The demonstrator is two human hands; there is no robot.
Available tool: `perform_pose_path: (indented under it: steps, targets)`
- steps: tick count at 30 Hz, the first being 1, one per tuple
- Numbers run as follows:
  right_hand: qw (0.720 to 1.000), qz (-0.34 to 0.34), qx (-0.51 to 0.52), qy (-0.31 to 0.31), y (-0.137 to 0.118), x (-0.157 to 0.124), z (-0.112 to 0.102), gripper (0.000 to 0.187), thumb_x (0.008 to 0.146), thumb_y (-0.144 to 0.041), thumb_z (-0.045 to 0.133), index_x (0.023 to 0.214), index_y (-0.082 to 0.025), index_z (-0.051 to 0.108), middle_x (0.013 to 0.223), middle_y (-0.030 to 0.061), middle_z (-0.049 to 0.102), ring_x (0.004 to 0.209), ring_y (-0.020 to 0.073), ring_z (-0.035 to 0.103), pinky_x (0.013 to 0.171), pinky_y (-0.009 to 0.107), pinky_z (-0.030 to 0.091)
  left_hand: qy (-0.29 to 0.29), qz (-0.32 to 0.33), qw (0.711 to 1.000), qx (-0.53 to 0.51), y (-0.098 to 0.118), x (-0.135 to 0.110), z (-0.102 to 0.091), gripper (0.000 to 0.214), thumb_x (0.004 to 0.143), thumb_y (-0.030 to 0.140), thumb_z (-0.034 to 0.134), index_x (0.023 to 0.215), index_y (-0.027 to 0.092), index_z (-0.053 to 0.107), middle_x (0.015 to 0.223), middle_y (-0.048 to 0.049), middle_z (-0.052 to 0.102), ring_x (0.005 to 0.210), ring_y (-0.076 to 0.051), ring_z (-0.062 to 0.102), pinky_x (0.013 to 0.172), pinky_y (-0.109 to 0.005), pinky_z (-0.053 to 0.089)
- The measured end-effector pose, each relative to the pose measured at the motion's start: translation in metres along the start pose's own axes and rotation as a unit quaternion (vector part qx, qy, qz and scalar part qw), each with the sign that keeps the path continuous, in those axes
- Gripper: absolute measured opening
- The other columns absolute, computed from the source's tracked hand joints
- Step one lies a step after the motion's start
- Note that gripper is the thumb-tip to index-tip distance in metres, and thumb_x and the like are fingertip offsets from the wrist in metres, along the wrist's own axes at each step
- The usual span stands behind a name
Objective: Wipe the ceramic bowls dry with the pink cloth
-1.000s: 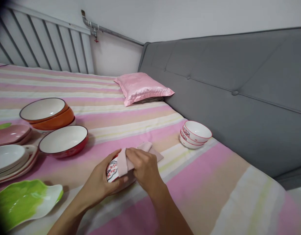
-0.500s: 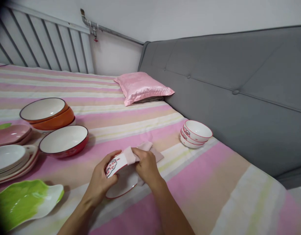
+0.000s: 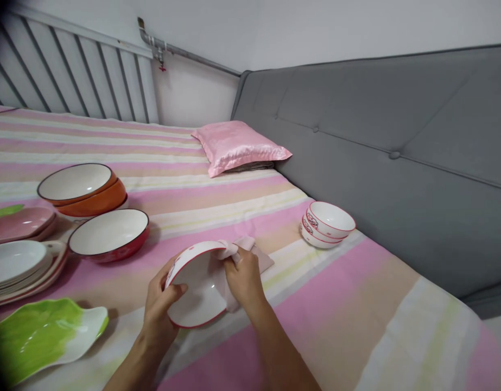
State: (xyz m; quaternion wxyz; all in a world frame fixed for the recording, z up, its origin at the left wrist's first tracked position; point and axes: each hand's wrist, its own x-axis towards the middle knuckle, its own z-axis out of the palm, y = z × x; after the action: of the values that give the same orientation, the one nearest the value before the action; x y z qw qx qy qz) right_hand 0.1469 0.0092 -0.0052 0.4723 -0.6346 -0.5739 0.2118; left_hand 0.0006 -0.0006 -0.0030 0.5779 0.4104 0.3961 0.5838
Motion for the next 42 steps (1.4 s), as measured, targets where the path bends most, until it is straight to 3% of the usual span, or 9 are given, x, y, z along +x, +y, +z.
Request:
perform_pose_path:
  steps: [10, 15, 20, 26, 30, 32, 34, 38, 42]
  targets:
    - [0.987, 0.103, 0.119, -0.015, 0.004, -0.009, 0.022, 0.017, 0.075, -0.026, 0.052, 0.068, -0.018, 0.065, 0.059, 0.0005, 0.063, 0.061, 0.0185, 0.059, 0.054, 0.025, 0.043, 0.063, 0.059, 0.996, 0.013, 0.0, 0.0, -0.001, 0.059, 0.055, 0.031, 0.055, 0.11, 0.013, 0.062, 0.103, -0.0079, 0.067, 0.099, -0.032, 0.06, 0.076, -0.034, 0.05]
    - [0.949, 0.172, 0.264, -0.03, -0.006, -0.017, 0.034, 0.022, 0.072, -0.024, 0.059, 0.09, -0.017, 0.069, 0.068, 0.0008, 0.067, 0.065, 0.0177, 0.062, 0.061, 0.026, 0.049, 0.08, 0.077, 0.994, -0.007, 0.004, -0.002, -0.001, 0.062, 0.056, 0.03, 0.055, 0.116, 0.014, 0.059, 0.104, -0.0073, 0.067, 0.101, -0.032, 0.059, 0.08, -0.036, 0.05]
    - [0.902, 0.211, 0.372, -0.049, -0.022, -0.025, 0.04, 0.02, 0.07, -0.022, 0.062, 0.089, -0.02, 0.068, 0.077, 0.0016, 0.071, 0.072, 0.0176, 0.066, 0.07, 0.026, 0.051, 0.099, 0.076, 0.991, -0.042, 0.003, -0.009, 0.002, 0.059, 0.06, 0.027, 0.055, 0.118, 0.016, 0.056, 0.104, -0.0056, 0.066, 0.101, -0.031, 0.059, 0.081, -0.035, 0.05]
    - [0.894, 0.224, 0.384, -0.043, -0.02, -0.023, 0.038, 0.022, 0.067, -0.024, 0.064, 0.087, -0.017, 0.068, 0.082, 0.0048, 0.072, 0.075, 0.0202, 0.067, 0.068, 0.029, 0.052, 0.121, 0.104, 0.987, -0.026, -0.01, -0.014, 0.009, 0.06, 0.068, 0.034, 0.061, 0.125, 0.019, 0.051, 0.115, -0.0072, 0.06, 0.11, -0.03, 0.055, 0.09, -0.036, 0.046]
    - [0.947, 0.153, 0.282, -0.006, -0.009, -0.008, 0.013, 0.022, 0.07, -0.023, 0.059, 0.088, -0.015, 0.068, 0.087, 0.007, 0.072, 0.081, 0.0227, 0.066, 0.071, 0.03, 0.051, 0.052, 0.077, 0.996, -0.007, -0.007, -0.009, 0.014, 0.067, 0.067, 0.046, 0.065, 0.126, 0.017, 0.049, 0.121, -0.011, 0.059, 0.117, -0.032, 0.051, 0.098, -0.041, 0.041]
    - [0.983, 0.082, 0.159, 0.036, -0.006, -0.002, -0.004, 0.021, 0.073, -0.022, 0.054, 0.086, -0.016, 0.069, 0.086, 0.007, 0.072, 0.082, 0.0236, 0.066, 0.071, 0.029, 0.05, 0.014, 0.079, 0.996, 0.03, -0.002, -0.006, 0.013, 0.07, 0.066, 0.049, 0.067, 0.126, 0.017, 0.05, 0.127, -0.0119, 0.055, 0.121, -0.032, 0.047, 0.1, -0.041, 0.038]
    - [0.997, 0.003, 0.026, 0.068, -0.006, 0.001, -0.02, 0.028, 0.074, -0.016, 0.048, 0.093, -0.018, 0.069, 0.083, 0.0058, 0.072, 0.081, 0.0236, 0.066, 0.07, 0.028, 0.048, -0.019, 0.097, 0.992, 0.082, 0.001, -0.003, 0.009, 0.073, 0.065, 0.047, 0.07, 0.128, 0.018, 0.048, 0.133, -0.0126, 0.05, 0.125, -0.032, 0.044, 0.102, -0.042, 0.037]
    - [0.975, -0.151, -0.151, 0.059, -0.006, -0.002, -0.029, 0.039, 0.073, -0.009, 0.045, 0.104, -0.019, 0.065, 0.087, 0.0063, 0.072, 0.08, 0.0211, 0.067, 0.066, 0.025, 0.048, -0.112, 0.141, 0.959, 0.219, 0.004, 0.003, -0.003, 0.078, 0.065, 0.036, 0.074, 0.134, 0.022, 0.041, 0.133, -0.0126, 0.048, 0.123, -0.03, 0.045, 0.102, -0.044, 0.037]
    - [0.924, -0.332, -0.19, 0.029, -0.003, -0.005, -0.017, 0.034, 0.081, -0.008, 0.042, 0.106, -0.016, 0.064, 0.104, 0.0104, 0.07, 0.096, 0.0204, 0.066, 0.079, 0.028, 0.052, -0.161, 0.125, 0.92, 0.336, 0.007, 0.007, -0.007, 0.076, 0.063, 0.026, 0.069, 0.133, 0.02, 0.039, 0.13, -0.0125, 0.05, 0.119, -0.029, 0.048, 0.1, -0.044, 0.039]
